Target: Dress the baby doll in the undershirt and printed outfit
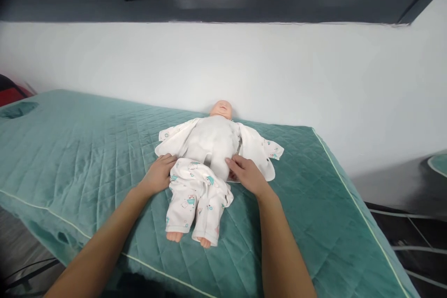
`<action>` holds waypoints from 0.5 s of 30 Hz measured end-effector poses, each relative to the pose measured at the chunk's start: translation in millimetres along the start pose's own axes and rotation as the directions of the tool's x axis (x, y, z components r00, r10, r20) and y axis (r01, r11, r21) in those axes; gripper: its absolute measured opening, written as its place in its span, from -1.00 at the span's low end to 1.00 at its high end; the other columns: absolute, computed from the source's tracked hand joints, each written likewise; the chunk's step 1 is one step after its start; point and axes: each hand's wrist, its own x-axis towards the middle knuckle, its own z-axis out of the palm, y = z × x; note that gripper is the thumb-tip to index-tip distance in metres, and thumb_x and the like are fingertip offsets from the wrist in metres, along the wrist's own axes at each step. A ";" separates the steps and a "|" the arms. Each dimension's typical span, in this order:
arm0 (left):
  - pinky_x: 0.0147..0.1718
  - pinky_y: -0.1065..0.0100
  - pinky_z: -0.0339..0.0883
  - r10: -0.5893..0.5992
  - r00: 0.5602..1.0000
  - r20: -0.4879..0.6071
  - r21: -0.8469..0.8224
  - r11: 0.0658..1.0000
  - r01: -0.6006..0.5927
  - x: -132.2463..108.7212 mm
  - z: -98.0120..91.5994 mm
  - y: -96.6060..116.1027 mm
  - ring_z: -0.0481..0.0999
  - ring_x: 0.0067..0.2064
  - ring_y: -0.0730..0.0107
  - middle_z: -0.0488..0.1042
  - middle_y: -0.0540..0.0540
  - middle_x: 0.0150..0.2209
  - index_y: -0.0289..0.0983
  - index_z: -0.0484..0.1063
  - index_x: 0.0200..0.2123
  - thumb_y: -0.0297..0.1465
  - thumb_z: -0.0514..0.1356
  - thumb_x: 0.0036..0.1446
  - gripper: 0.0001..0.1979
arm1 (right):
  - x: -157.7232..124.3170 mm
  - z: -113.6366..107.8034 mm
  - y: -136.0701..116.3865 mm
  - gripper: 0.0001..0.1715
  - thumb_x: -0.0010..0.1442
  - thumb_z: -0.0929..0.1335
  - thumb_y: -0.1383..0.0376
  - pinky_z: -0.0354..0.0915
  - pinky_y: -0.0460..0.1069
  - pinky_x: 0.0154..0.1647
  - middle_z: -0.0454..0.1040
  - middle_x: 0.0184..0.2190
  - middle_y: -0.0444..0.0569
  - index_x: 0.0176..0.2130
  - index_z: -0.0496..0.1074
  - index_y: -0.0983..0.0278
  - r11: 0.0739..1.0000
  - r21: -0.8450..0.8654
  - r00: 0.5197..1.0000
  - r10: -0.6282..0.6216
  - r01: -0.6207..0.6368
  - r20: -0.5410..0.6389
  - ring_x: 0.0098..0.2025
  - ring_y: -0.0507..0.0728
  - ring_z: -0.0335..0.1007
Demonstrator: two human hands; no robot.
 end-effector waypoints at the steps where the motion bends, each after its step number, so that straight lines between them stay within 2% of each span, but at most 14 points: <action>1: -0.17 0.13 0.24 -0.007 1.000 -0.008 -0.014 1.000 0.007 0.0 0.0 -0.9 0.38 -0.17 0.12 0.47 -0.16 -0.28 -0.20 0.43 -0.38 -0.35 0.12 0.21 -0.86 | -0.9 -1.6 0.1 -0.48 0.23 0.34 -0.13 0.30 0.00 -0.35 0.44 -0.56 -0.16 -0.49 0.27 0.20 0.999 0.037 0.999 0.019 -0.020 0.035 -0.44 0.10 0.39; 3: -0.17 0.15 0.24 -0.033 0.998 -0.053 -0.094 0.995 0.028 0.4 -0.8 -0.8 0.37 -0.19 0.14 0.46 -0.14 -0.33 -0.21 0.40 -0.44 -0.36 0.11 0.21 -0.83 | -3.2 -3.7 -1.0 -0.46 0.18 0.38 -0.12 0.31 -0.01 -0.37 0.44 -0.57 -0.15 -0.51 0.25 0.21 0.994 0.096 0.996 0.040 -0.048 0.079 -0.46 0.09 0.38; 5: -0.15 0.19 0.25 -0.104 0.984 -0.141 -0.283 0.957 0.061 1.7 -2.4 2.8 0.38 -0.20 0.19 0.46 -0.12 -0.35 -0.21 0.40 -0.45 -0.35 0.11 0.22 -0.80 | -5.6 -3.9 -3.9 -0.45 0.16 0.41 -0.10 0.31 -0.02 -0.38 0.43 -0.59 -0.14 -0.55 0.27 0.23 0.993 0.114 0.996 0.026 -0.036 0.091 -0.48 0.07 0.35; 6: -0.16 0.21 0.26 -0.171 0.968 -0.184 -0.412 0.908 0.082 2.6 -3.2 5.9 0.39 -0.21 0.22 0.47 -0.10 -0.34 -0.21 0.41 -0.43 -0.33 0.11 0.23 -0.80 | -6.6 -2.9 -6.3 -0.45 0.16 0.42 -0.08 0.29 -0.02 -0.39 0.41 -0.61 -0.14 -0.57 0.29 0.24 0.994 0.107 0.996 0.004 -0.014 0.087 -0.49 0.07 0.34; 8: -0.18 0.27 0.28 -0.322 0.929 -0.183 -0.665 0.736 0.124 4.2 -4.7 13.3 0.42 -0.23 0.29 0.49 -0.07 -0.30 -0.22 0.47 -0.36 -0.28 0.15 0.23 -0.82 | -8.0 2.3 -12.7 -0.49 0.17 0.43 -0.04 0.25 -0.03 -0.41 0.40 -0.61 -0.13 -0.58 0.38 0.26 0.996 0.061 0.996 -0.071 0.068 0.047 -0.50 0.06 0.30; 10: -0.19 0.31 0.30 -0.383 0.922 -0.063 -0.821 0.545 0.171 4.4 -5.6 19.5 0.45 -0.23 0.32 0.52 -0.07 -0.25 -0.23 0.51 -0.27 -0.23 0.22 0.18 -0.81 | -8.7 11.9 -21.0 -0.58 0.21 0.42 0.04 0.21 -0.03 -0.41 0.44 -0.56 -0.11 -0.52 0.48 0.27 0.981 -0.016 0.981 -0.194 0.194 -0.005 -0.48 0.06 0.31; 12: -0.18 0.33 0.30 -0.312 0.947 0.074 -0.877 0.431 0.210 2.7 -6.7 21.4 0.46 -0.21 0.31 0.52 -0.08 -0.25 -0.25 0.53 -0.22 -0.21 0.28 0.12 -0.76 | -9.1 23.7 -29.6 -0.73 0.23 0.41 0.17 0.22 -0.03 -0.36 0.51 -0.45 -0.09 -0.44 0.55 0.24 0.938 -0.115 0.944 -0.330 0.327 -0.004 -0.40 0.08 0.37; 15: -0.14 0.34 0.28 -0.143 0.980 0.136 -0.899 0.398 0.182 -2.2 -9.6 16.2 0.43 -0.16 0.31 0.49 -0.09 -0.20 -0.27 0.55 -0.18 -0.25 0.34 0.08 -0.73 | -11.3 35.6 -39.8 -0.88 0.20 0.43 0.28 0.23 -0.03 -0.28 0.55 -0.39 -0.12 -0.39 0.58 0.20 0.872 -0.229 0.902 -0.417 0.432 0.113 -0.30 0.09 0.42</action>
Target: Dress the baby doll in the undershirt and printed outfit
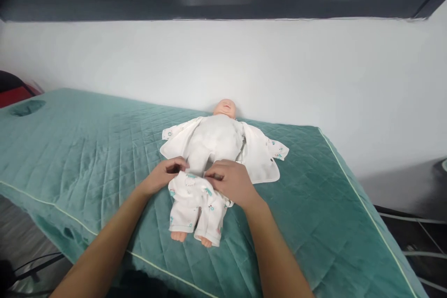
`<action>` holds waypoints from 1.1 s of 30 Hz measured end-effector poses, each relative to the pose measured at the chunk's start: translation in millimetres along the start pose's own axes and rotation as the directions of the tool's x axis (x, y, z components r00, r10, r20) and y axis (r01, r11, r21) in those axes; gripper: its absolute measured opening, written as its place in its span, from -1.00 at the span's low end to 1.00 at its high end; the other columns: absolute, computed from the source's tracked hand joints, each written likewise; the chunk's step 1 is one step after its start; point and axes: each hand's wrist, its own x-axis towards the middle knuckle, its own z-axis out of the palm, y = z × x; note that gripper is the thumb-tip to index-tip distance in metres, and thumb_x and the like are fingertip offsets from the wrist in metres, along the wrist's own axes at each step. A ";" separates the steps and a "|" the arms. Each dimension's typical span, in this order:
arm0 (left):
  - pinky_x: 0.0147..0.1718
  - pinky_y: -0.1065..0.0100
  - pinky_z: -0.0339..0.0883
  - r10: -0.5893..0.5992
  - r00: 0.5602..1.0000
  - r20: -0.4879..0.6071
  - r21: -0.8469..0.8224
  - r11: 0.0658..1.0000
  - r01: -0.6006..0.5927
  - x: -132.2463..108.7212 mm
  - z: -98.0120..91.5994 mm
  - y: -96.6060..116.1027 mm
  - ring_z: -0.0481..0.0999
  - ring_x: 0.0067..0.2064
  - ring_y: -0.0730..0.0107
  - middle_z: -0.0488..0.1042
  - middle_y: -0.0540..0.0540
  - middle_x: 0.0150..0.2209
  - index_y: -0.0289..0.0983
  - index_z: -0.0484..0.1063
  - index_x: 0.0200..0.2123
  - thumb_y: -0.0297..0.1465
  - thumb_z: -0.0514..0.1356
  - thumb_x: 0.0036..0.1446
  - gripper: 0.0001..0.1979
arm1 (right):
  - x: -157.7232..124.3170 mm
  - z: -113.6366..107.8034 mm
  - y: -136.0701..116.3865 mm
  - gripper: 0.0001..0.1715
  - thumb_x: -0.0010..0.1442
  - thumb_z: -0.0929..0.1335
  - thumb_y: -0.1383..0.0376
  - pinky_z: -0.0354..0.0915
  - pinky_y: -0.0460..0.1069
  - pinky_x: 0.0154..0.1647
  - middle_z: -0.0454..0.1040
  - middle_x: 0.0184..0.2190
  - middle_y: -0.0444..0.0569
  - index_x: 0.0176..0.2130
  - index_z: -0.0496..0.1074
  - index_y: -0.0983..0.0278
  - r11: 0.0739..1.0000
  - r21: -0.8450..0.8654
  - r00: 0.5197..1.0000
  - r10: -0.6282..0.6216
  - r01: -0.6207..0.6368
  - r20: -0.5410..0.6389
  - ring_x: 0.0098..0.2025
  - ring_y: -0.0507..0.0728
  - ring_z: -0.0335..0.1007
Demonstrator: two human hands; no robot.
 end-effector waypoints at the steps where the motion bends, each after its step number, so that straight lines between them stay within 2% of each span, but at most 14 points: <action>1: -0.13 0.35 0.26 0.023 0.999 0.044 0.000 1.000 -0.023 -1.5 -3.0 -0.1 0.42 -0.15 0.32 0.47 -0.10 -0.18 -0.27 0.56 -0.18 -0.26 0.34 0.08 -0.74 | -0.1 0.1 -2.7 -0.89 0.19 0.46 0.28 0.23 -0.03 -0.27 0.54 -0.39 -0.13 -0.40 0.57 0.19 1.000 -0.005 0.999 -0.006 0.006 0.037 -0.30 0.08 0.42; 5: -0.19 0.38 0.23 0.027 0.987 0.156 0.008 1.000 -0.028 -7.0 -8.9 1.3 0.38 -0.22 0.38 0.43 -0.07 -0.25 -0.29 0.60 -0.27 -0.26 0.35 0.09 -0.78 | -4.1 -9.6 -6.4 -0.81 0.15 0.52 0.18 0.25 -0.03 -0.22 0.53 -0.35 -0.13 -0.39 0.53 0.21 0.992 0.127 0.986 -0.039 0.019 0.161 -0.26 0.08 0.42; 8: -0.29 0.40 0.19 -0.068 0.991 0.111 -0.002 0.998 0.069 -12.4 -5.0 3.0 0.33 -0.33 0.44 0.42 -0.03 -0.38 -0.32 0.60 -0.32 -0.19 0.35 0.10 -0.72 | -6.5 -16.6 -5.9 -0.73 0.10 0.55 0.10 0.21 0.01 -0.07 0.55 -0.31 -0.15 -0.34 0.53 0.20 0.987 0.152 0.960 -0.098 0.059 0.264 -0.20 0.10 0.43; 11: -0.41 0.43 0.13 -0.198 0.979 0.042 -0.023 0.980 0.199 -18.9 0.8 4.6 0.26 -0.43 0.50 0.38 0.00 -0.47 -0.34 0.58 -0.34 -0.09 0.31 0.12 -0.62 | -6.9 -18.5 -5.5 -0.69 0.07 0.56 0.06 0.14 0.04 -0.02 0.56 -0.27 -0.16 -0.29 0.54 0.18 0.992 0.113 0.936 -0.095 0.059 0.338 -0.17 0.11 0.43; 13: -0.45 0.44 0.09 -0.247 0.968 0.037 -0.034 0.968 0.249 -22.4 2.9 5.3 0.24 -0.45 0.52 0.36 0.02 -0.50 -0.35 0.57 -0.33 -0.08 0.32 0.09 -0.61 | -7.0 -18.4 -5.5 -0.70 0.08 0.56 0.08 0.11 0.05 0.00 0.56 -0.25 -0.15 -0.30 0.53 0.19 0.993 0.101 0.932 -0.091 0.059 0.352 -0.14 0.12 0.42; 16: -0.44 0.46 0.10 -0.257 0.963 0.080 -0.044 0.964 0.261 -24.7 2.5 5.9 0.27 -0.43 0.52 0.37 0.03 -0.48 -0.33 0.56 -0.30 -0.16 0.40 0.01 -0.66 | -7.7 -18.2 -5.8 -0.76 0.11 0.55 0.15 0.15 0.05 0.01 0.53 -0.25 -0.13 -0.33 0.50 0.21 0.987 0.147 0.931 -0.114 0.067 0.346 -0.14 0.12 0.41; 21: -0.38 0.45 0.13 -0.196 0.971 0.134 -0.035 0.979 0.202 -23.6 0.3 7.7 0.26 -0.38 0.51 0.31 0.05 -0.43 -0.32 0.45 -0.38 -0.25 0.41 0.01 -0.72 | -8.2 -15.9 -3.6 -0.88 0.22 0.46 0.22 0.30 0.01 -0.11 0.50 -0.26 -0.07 -0.31 0.51 0.22 0.942 0.332 0.975 -0.035 -0.041 0.219 -0.17 0.12 0.43; 23: -0.33 0.43 0.17 -0.113 0.989 0.091 -0.020 0.993 0.115 -22.3 2.3 10.3 0.28 -0.32 0.49 0.32 0.02 -0.36 -0.31 0.40 -0.40 -0.25 0.37 0.08 -0.73 | -8.0 -14.6 -0.1 -0.89 0.20 0.47 0.23 0.30 0.02 -0.08 0.51 -0.22 -0.05 -0.33 0.53 0.23 0.931 0.363 0.990 -0.009 -0.044 0.143 -0.14 0.13 0.43; 25: -0.20 0.40 0.22 0.004 1.000 -0.001 0.004 1.000 -0.004 -19.8 6.2 13.8 0.34 -0.19 0.42 0.37 -0.06 -0.19 -0.29 0.38 -0.38 -0.27 0.31 0.15 -0.76 | -8.2 -13.8 5.0 -0.88 0.18 0.48 0.22 0.28 0.02 -0.09 0.52 -0.21 -0.04 -0.33 0.54 0.23 0.926 0.373 0.997 0.033 -0.059 0.075 -0.15 0.13 0.42; 27: -0.09 0.36 0.24 0.087 0.990 -0.112 0.031 0.996 -0.084 -14.7 10.7 17.3 0.37 -0.05 0.36 0.38 -0.12 -0.03 -0.27 0.35 -0.35 -0.28 0.26 0.21 -0.79 | -8.9 -13.2 10.6 -0.83 0.19 0.47 0.17 0.26 0.00 -0.19 0.51 -0.28 -0.07 -0.32 0.52 0.23 0.907 0.403 0.993 0.117 -0.118 0.027 -0.24 0.10 0.38; 28: -0.10 0.35 0.25 0.090 0.982 -0.167 0.040 0.996 -0.085 -10.6 12.7 18.7 0.38 -0.05 0.36 0.40 -0.12 -0.02 -0.26 0.34 -0.33 -0.28 0.24 0.23 -0.81 | -9.4 -13.0 13.3 -0.80 0.20 0.46 0.14 0.23 -0.02 -0.27 0.48 -0.35 -0.10 -0.31 0.51 0.23 0.891 0.428 0.986 0.167 -0.154 0.008 -0.31 0.07 0.34; 30: -0.24 0.38 0.25 0.053 0.960 -0.274 0.056 0.998 -0.039 1.5 15.2 20.8 0.39 -0.21 0.41 0.43 -0.07 -0.18 -0.24 0.32 -0.30 -0.27 0.21 0.24 -0.82 | -10.0 -12.3 17.8 -0.74 0.21 0.44 0.08 0.13 -0.05 -0.40 0.36 -0.48 -0.18 -0.29 0.47 0.22 0.863 0.463 0.969 0.245 -0.203 -0.030 -0.43 0.02 0.22; 33: -0.40 0.40 0.16 0.051 0.914 -0.403 0.101 0.995 -0.011 28.6 12.9 21.0 0.27 -0.41 0.46 0.30 0.06 -0.42 -0.22 0.29 -0.30 -0.28 0.20 0.24 -0.84 | -9.1 -11.5 24.6 -0.68 0.21 0.43 0.02 -0.02 -0.06 -0.48 0.18 -0.56 -0.23 -0.29 0.45 0.22 0.859 0.453 0.947 0.308 -0.238 -0.087 -0.50 -0.01 0.05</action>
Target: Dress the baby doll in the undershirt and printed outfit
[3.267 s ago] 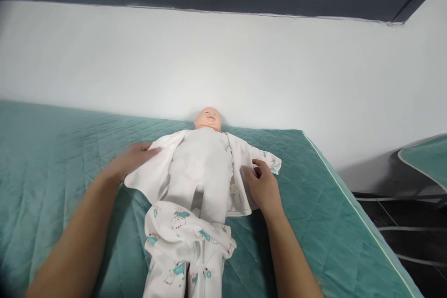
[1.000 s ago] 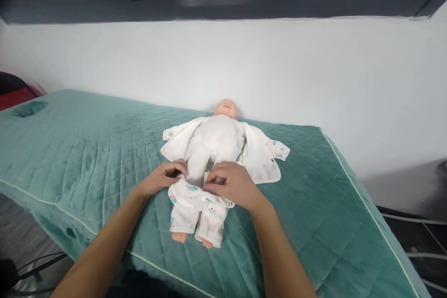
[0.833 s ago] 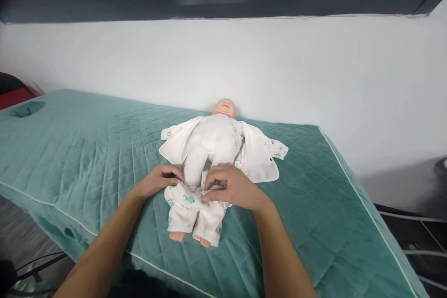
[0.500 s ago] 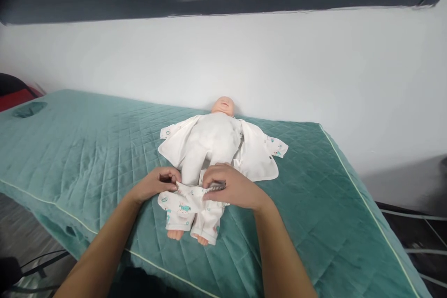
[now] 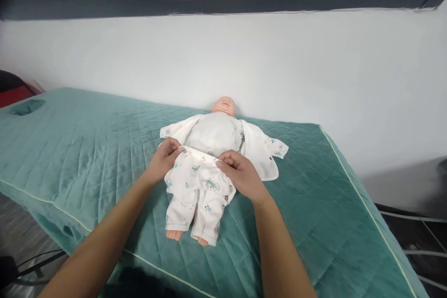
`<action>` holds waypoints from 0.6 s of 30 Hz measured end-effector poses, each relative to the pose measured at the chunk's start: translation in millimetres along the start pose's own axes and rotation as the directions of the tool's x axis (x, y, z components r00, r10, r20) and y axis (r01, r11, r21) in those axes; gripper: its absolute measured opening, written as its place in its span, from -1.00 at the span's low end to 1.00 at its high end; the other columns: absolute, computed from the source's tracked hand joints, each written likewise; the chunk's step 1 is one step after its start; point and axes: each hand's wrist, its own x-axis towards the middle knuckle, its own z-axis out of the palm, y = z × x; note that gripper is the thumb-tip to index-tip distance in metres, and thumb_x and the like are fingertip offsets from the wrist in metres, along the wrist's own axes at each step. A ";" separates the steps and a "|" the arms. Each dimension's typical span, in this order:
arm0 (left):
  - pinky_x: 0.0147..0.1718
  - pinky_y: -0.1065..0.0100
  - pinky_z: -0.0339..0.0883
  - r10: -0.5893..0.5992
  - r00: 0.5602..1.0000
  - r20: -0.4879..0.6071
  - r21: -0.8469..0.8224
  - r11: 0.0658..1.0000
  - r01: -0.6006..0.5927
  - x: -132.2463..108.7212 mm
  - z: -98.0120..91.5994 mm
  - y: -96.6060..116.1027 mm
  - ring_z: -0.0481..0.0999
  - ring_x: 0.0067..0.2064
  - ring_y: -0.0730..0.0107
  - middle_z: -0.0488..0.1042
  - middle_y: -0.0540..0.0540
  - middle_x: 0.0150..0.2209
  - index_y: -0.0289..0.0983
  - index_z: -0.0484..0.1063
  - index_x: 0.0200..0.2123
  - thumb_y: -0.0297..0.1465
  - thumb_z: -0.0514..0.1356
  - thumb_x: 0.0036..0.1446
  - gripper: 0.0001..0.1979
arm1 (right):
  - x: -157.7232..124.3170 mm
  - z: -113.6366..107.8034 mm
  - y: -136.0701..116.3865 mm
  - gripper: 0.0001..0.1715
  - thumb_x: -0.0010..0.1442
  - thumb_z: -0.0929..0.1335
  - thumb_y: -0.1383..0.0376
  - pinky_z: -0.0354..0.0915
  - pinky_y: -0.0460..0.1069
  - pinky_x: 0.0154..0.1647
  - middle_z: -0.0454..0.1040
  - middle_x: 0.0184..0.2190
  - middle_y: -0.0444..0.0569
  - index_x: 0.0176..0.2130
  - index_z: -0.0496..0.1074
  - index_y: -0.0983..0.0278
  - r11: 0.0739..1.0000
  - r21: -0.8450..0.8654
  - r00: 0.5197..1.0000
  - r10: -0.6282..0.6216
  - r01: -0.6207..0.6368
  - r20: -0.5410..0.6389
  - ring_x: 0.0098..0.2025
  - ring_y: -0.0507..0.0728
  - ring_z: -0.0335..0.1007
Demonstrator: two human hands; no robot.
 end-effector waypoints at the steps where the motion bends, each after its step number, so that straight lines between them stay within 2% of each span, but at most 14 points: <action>1: -0.41 0.40 0.15 0.018 0.999 -0.037 0.020 1.000 -0.018 10.2 2.4 -1.4 0.26 -0.42 0.46 0.27 0.08 -0.44 -0.21 0.28 -0.30 -0.29 0.19 0.23 -0.84 | 1.5 -1.2 2.6 -0.67 0.20 0.43 0.01 -0.04 -0.06 -0.49 0.16 -0.56 -0.24 -0.30 0.45 0.22 1.000 -0.003 0.999 0.010 -0.010 -0.032 -0.51 -0.01 0.02; 6: -0.35 0.37 0.16 0.043 0.983 -0.178 0.124 0.992 -0.021 51.4 14.6 -18.6 0.28 -0.42 0.43 0.24 0.11 -0.49 -0.19 0.24 -0.31 -0.35 0.18 0.23 -0.87 | 8.9 -12.7 21.0 -0.63 0.08 0.50 0.04 -0.04 -0.07 -0.50 0.16 -0.57 -0.25 -0.27 0.40 0.20 0.989 0.138 0.975 0.078 -0.050 -0.207 -0.53 -0.01 0.02; 9: -0.32 0.37 0.18 -0.013 0.980 -0.197 0.079 0.996 0.029 56.9 23.9 -30.5 0.29 -0.40 0.42 0.25 0.10 -0.48 -0.19 0.23 -0.32 -0.35 0.18 0.22 -0.86 | 10.4 -19.6 28.9 -0.61 0.06 0.51 0.09 0.07 -0.07 -0.45 0.25 -0.51 -0.24 -0.20 0.38 0.18 0.981 0.191 0.982 0.071 -0.038 -0.173 -0.48 0.01 0.14; 12: -0.29 0.37 0.19 -0.070 0.985 -0.159 -0.012 0.998 0.069 51.0 28.6 -36.5 0.31 -0.37 0.42 0.29 0.08 -0.43 -0.20 0.23 -0.33 -0.29 0.20 0.19 -0.82 | 10.3 -23.3 31.5 -0.61 0.10 0.49 0.12 0.14 -0.07 -0.41 0.29 -0.46 -0.22 -0.14 0.36 0.18 0.985 0.171 0.996 0.042 -0.029 -0.077 -0.43 0.02 0.19; 14: -0.26 0.37 0.21 -0.061 0.993 -0.097 -0.069 0.996 0.055 46.2 28.1 -37.3 0.34 -0.32 0.41 0.34 0.05 -0.38 -0.21 0.26 -0.30 -0.22 0.21 0.18 -0.78 | 10.1 -23.5 31.4 -0.62 0.13 0.48 0.13 0.17 -0.06 -0.39 0.30 -0.43 -0.21 -0.13 0.34 0.18 0.992 0.127 0.998 0.016 -0.009 -0.054 -0.41 0.03 0.21; 16: -0.22 0.37 0.23 -0.031 0.999 -0.035 -0.106 0.994 0.028 43.5 26.6 -37.4 0.36 -0.27 0.40 0.38 0.02 -0.32 -0.21 0.29 -0.25 -0.17 0.21 0.17 -0.74 | 10.6 -21.5 30.5 -0.65 0.16 0.46 0.12 0.19 -0.05 -0.37 0.30 -0.42 -0.20 -0.14 0.34 0.18 0.998 0.063 0.996 -0.016 0.021 -0.086 -0.39 0.04 0.22; 18: -0.22 0.38 0.23 -0.021 1.000 -0.008 -0.118 0.993 0.020 43.1 26.0 -38.0 0.36 -0.26 0.40 0.39 0.01 -0.30 -0.22 0.31 -0.24 -0.14 0.21 0.17 -0.72 | 12.4 -17.5 28.7 -0.68 0.17 0.45 0.11 0.22 -0.03 -0.35 0.32 -0.38 -0.17 -0.15 0.35 0.17 0.998 0.007 0.985 -0.060 0.062 -0.164 -0.37 0.05 0.24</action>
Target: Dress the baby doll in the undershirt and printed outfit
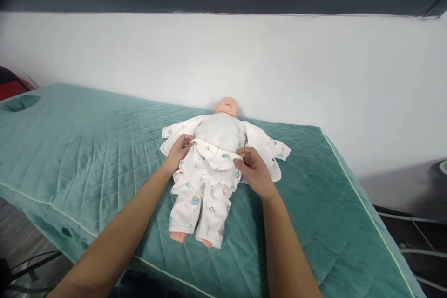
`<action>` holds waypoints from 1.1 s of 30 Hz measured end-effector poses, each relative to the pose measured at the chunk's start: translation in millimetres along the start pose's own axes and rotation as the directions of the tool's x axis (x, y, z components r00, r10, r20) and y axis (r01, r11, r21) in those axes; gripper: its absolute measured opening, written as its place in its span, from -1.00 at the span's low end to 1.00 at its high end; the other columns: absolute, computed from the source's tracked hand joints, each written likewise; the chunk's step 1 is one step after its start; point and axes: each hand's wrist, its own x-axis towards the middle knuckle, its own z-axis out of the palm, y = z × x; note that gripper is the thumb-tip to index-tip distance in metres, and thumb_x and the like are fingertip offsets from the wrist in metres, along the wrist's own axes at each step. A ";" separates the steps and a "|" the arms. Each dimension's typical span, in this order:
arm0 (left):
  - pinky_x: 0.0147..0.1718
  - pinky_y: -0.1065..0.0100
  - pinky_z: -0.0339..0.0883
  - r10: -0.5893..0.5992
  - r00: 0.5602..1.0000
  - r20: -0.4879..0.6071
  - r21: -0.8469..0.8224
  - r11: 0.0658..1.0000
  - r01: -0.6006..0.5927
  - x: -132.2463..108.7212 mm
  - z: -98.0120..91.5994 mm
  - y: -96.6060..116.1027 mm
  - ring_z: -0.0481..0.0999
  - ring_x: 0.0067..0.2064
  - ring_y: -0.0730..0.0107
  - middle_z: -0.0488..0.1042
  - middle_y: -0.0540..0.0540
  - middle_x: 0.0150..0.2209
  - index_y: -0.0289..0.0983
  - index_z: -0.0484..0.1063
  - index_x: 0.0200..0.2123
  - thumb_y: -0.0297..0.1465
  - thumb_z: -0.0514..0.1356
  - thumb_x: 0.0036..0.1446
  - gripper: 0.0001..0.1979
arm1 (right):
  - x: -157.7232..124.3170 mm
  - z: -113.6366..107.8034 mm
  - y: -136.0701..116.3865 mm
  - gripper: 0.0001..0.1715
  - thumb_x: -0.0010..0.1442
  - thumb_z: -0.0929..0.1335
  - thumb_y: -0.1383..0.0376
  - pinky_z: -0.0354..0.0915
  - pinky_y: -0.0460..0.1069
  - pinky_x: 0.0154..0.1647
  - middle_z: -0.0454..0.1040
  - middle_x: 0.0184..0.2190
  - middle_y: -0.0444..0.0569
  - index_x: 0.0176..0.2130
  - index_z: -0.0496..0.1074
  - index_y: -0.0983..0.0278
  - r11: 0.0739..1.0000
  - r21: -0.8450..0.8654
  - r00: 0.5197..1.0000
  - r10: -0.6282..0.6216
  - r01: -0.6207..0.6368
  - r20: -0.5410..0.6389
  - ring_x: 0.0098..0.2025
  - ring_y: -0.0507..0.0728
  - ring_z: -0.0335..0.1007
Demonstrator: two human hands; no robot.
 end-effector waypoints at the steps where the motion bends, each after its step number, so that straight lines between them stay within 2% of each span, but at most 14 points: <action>1: -0.24 0.38 0.22 -0.002 1.000 0.003 0.000 1.000 0.002 0.3 0.1 -0.7 0.35 -0.28 0.41 0.38 0.02 -0.32 -0.22 0.31 -0.24 -0.15 0.20 0.18 -0.73 | 1.2 2.7 -1.1 -0.69 0.17 0.45 0.11 0.23 -0.03 -0.34 0.33 -0.36 -0.15 -0.16 0.35 0.17 1.000 -0.009 0.998 -0.024 0.024 -0.055 -0.36 0.06 0.25; 5: -0.35 0.39 0.16 -0.020 1.000 -0.003 0.017 1.000 0.020 1.3 1.8 -4.8 0.27 -0.37 0.43 0.30 0.06 -0.43 -0.22 0.29 -0.28 -0.21 0.15 0.25 -0.81 | 10.1 13.0 -5.8 -0.69 0.13 0.44 0.11 0.23 -0.02 -0.35 0.35 -0.30 -0.13 -0.18 0.35 0.16 0.996 -0.008 0.949 -0.085 0.087 -0.305 -0.38 0.05 0.28; 8: -0.34 0.38 0.14 -0.016 1.000 -0.001 0.043 0.999 0.016 1.7 1.9 -7.6 0.27 -0.37 0.43 0.29 0.07 -0.43 -0.22 0.27 -0.30 -0.24 0.13 0.28 -0.82 | 16.9 16.1 -4.4 -0.67 0.11 0.45 0.10 0.21 -0.02 -0.38 0.34 -0.34 -0.14 -0.18 0.35 0.16 0.999 -0.010 0.921 -0.045 0.045 -0.387 -0.39 0.05 0.27; 13: -0.31 0.38 0.16 0.002 1.000 0.001 0.105 0.994 -0.002 3.9 0.5 -12.2 0.29 -0.35 0.43 0.31 0.08 -0.43 -0.22 0.29 -0.29 -0.27 0.13 0.28 -0.84 | 17.2 12.1 9.0 -0.62 0.08 0.45 0.03 0.25 -0.01 -0.33 0.38 -0.38 -0.13 -0.22 0.39 0.20 0.994 -0.027 0.940 0.092 -0.107 -0.328 -0.35 0.08 0.28; 17: -0.23 0.36 0.27 0.016 1.000 0.013 0.097 0.995 -0.017 3.0 1.4 -14.5 0.39 -0.28 0.39 0.42 0.02 -0.35 -0.23 0.33 -0.21 -0.30 0.12 0.28 -0.88 | 12.4 6.1 14.7 -0.58 0.09 0.44 -0.03 0.21 -0.02 -0.35 0.38 -0.38 -0.14 -0.21 0.40 0.21 0.990 -0.036 0.958 0.121 -0.135 -0.259 -0.35 0.07 0.27; 19: -0.12 0.30 0.32 0.072 0.997 -0.011 0.128 0.989 -0.071 0.3 2.4 -13.7 0.45 -0.16 0.33 0.48 -0.08 -0.21 -0.25 0.36 -0.12 -0.33 0.13 0.26 -0.83 | 11.4 4.0 13.7 -0.57 0.09 0.44 -0.04 0.22 -0.03 -0.34 0.39 -0.37 -0.13 -0.22 0.40 0.21 0.987 -0.045 0.958 0.136 -0.151 -0.252 -0.35 0.07 0.28; 21: 0.01 0.24 0.32 0.182 0.983 -0.028 0.207 0.963 -0.172 -2.2 3.0 -11.1 0.45 -0.01 0.25 0.47 -0.18 -0.04 -0.26 0.40 -0.03 -0.37 0.16 0.22 -0.75 | 11.4 2.8 11.3 -0.56 0.07 0.43 -0.06 0.23 -0.03 -0.34 0.40 -0.36 -0.11 -0.25 0.40 0.22 0.981 -0.083 0.953 0.149 -0.176 -0.263 -0.34 0.08 0.28; 24: 0.11 0.20 0.28 0.277 0.961 0.013 0.311 0.912 -0.267 0.1 1.9 -4.6 0.44 0.06 0.20 0.48 -0.19 0.00 -0.23 0.47 -0.05 -0.45 0.14 0.17 -0.72 | 12.0 2.9 8.3 -0.53 0.05 0.42 -0.10 0.24 -0.03 -0.35 0.41 -0.38 -0.09 -0.30 0.36 0.22 0.969 -0.146 0.947 0.151 -0.198 -0.284 -0.35 0.09 0.29; 27: 0.05 0.23 0.29 0.190 0.982 0.017 0.280 0.942 -0.187 14.4 -0.7 0.4 0.48 -0.03 0.23 0.56 -0.11 -0.12 -0.22 0.51 -0.14 -0.49 0.09 0.14 -0.73 | 11.9 4.7 8.1 -0.53 0.05 0.41 -0.10 0.23 -0.02 -0.36 0.41 -0.40 -0.12 -0.31 0.34 0.21 0.968 -0.158 0.948 0.145 -0.196 -0.284 -0.39 0.08 0.27; 30: -0.17 0.32 0.32 0.035 0.999 0.033 0.092 0.995 -0.038 34.3 -2.2 -0.6 0.47 -0.24 0.32 0.52 -0.03 -0.29 -0.23 0.46 -0.21 -0.48 0.10 0.09 -0.79 | 12.0 6.6 9.9 -0.59 0.07 0.40 -0.05 0.22 -0.02 -0.35 0.41 -0.39 -0.13 -0.30 0.35 0.21 0.966 -0.167 0.946 0.141 -0.196 -0.292 -0.39 0.07 0.26; 33: -0.34 0.39 0.23 -0.093 0.994 0.065 -0.047 0.994 0.096 47.0 0.1 -6.9 0.38 -0.38 0.39 0.44 0.03 -0.39 -0.23 0.42 -0.21 -0.47 0.14 0.07 -0.82 | 13.4 8.1 11.8 -0.67 0.09 0.39 0.03 0.22 -0.02 -0.34 0.40 -0.38 -0.12 -0.29 0.36 0.21 0.961 -0.185 0.937 0.136 -0.203 -0.320 -0.38 0.08 0.26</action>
